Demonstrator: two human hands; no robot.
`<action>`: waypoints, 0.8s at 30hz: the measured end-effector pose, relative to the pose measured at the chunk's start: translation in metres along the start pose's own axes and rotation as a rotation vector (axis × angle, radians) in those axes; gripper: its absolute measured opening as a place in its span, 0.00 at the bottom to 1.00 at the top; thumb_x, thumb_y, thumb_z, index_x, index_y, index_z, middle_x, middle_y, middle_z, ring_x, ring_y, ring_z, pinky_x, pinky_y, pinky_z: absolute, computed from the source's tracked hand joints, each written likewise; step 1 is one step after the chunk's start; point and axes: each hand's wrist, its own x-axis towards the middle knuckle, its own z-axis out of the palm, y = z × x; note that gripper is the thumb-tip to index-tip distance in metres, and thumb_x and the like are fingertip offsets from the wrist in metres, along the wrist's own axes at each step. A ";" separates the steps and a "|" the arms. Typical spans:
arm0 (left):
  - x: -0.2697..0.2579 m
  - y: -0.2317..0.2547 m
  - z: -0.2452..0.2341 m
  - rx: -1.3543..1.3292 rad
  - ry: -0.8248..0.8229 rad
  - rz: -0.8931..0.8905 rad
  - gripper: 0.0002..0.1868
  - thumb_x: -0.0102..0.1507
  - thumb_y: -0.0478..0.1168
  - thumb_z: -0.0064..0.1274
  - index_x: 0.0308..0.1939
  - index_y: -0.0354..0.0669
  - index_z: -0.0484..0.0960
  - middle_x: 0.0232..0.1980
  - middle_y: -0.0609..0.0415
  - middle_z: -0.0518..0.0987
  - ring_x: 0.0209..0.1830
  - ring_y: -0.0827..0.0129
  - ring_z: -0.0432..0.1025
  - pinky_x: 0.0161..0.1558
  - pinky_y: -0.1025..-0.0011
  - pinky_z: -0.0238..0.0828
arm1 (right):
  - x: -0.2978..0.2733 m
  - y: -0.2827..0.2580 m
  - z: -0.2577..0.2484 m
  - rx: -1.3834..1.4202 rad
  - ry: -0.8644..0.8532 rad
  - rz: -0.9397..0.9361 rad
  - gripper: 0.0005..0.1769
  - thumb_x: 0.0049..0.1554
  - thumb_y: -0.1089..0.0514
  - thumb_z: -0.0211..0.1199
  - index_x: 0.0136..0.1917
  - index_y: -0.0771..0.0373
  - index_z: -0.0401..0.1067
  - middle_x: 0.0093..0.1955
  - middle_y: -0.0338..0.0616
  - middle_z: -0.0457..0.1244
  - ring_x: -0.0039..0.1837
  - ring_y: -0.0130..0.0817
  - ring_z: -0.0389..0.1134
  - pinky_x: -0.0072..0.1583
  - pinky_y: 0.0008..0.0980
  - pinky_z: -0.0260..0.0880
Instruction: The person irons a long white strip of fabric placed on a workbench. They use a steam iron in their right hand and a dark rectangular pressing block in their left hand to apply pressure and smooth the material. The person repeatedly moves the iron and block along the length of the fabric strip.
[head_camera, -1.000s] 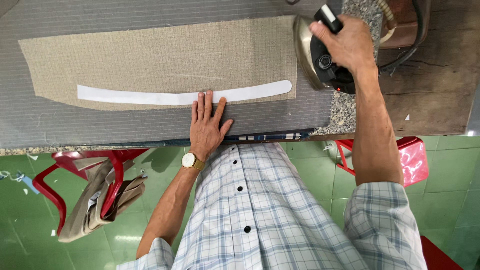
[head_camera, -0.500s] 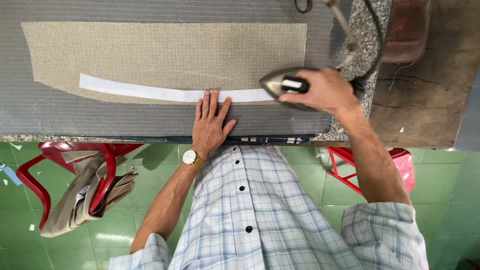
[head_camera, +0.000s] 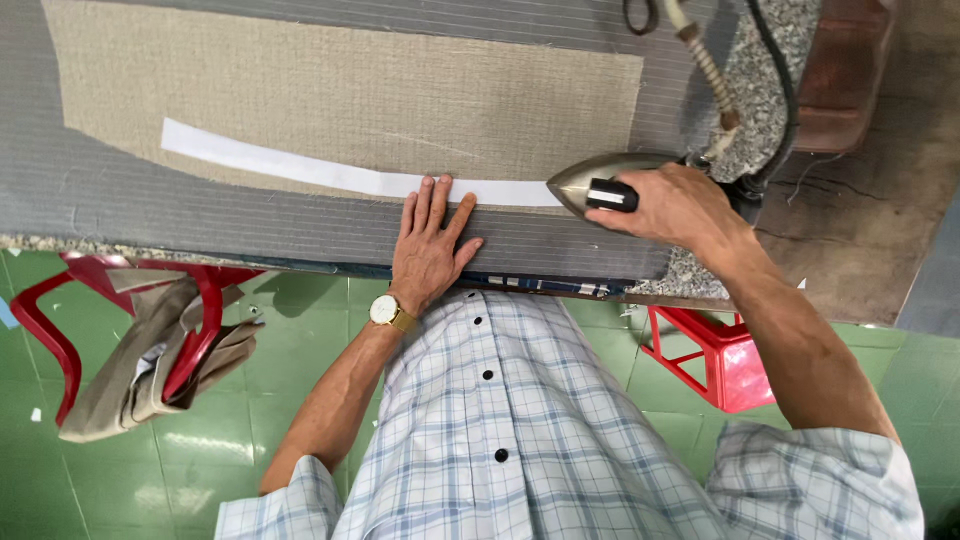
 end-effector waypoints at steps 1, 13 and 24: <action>-0.001 -0.001 0.001 0.000 0.001 -0.007 0.35 0.71 0.65 0.43 0.79 0.59 0.62 0.84 0.43 0.49 0.84 0.46 0.41 0.80 0.48 0.36 | -0.001 -0.002 0.000 -0.004 -0.003 -0.005 0.31 0.54 0.29 0.64 0.49 0.59 0.79 0.40 0.57 0.72 0.51 0.58 0.75 0.49 0.52 0.74; -0.001 -0.007 0.000 -0.022 0.018 0.032 0.35 0.71 0.66 0.43 0.79 0.59 0.63 0.84 0.43 0.49 0.84 0.47 0.41 0.79 0.48 0.37 | 0.006 -0.035 -0.016 0.004 -0.036 -0.078 0.28 0.55 0.30 0.66 0.48 0.57 0.80 0.38 0.58 0.72 0.46 0.53 0.77 0.46 0.45 0.74; -0.014 -0.068 -0.050 0.061 -0.110 -0.174 0.32 0.72 0.66 0.42 0.73 0.55 0.73 0.84 0.45 0.51 0.84 0.51 0.38 0.80 0.51 0.32 | 0.039 -0.090 -0.006 -0.058 -0.065 -0.307 0.34 0.60 0.26 0.60 0.54 0.59 0.77 0.37 0.56 0.71 0.38 0.46 0.75 0.49 0.43 0.77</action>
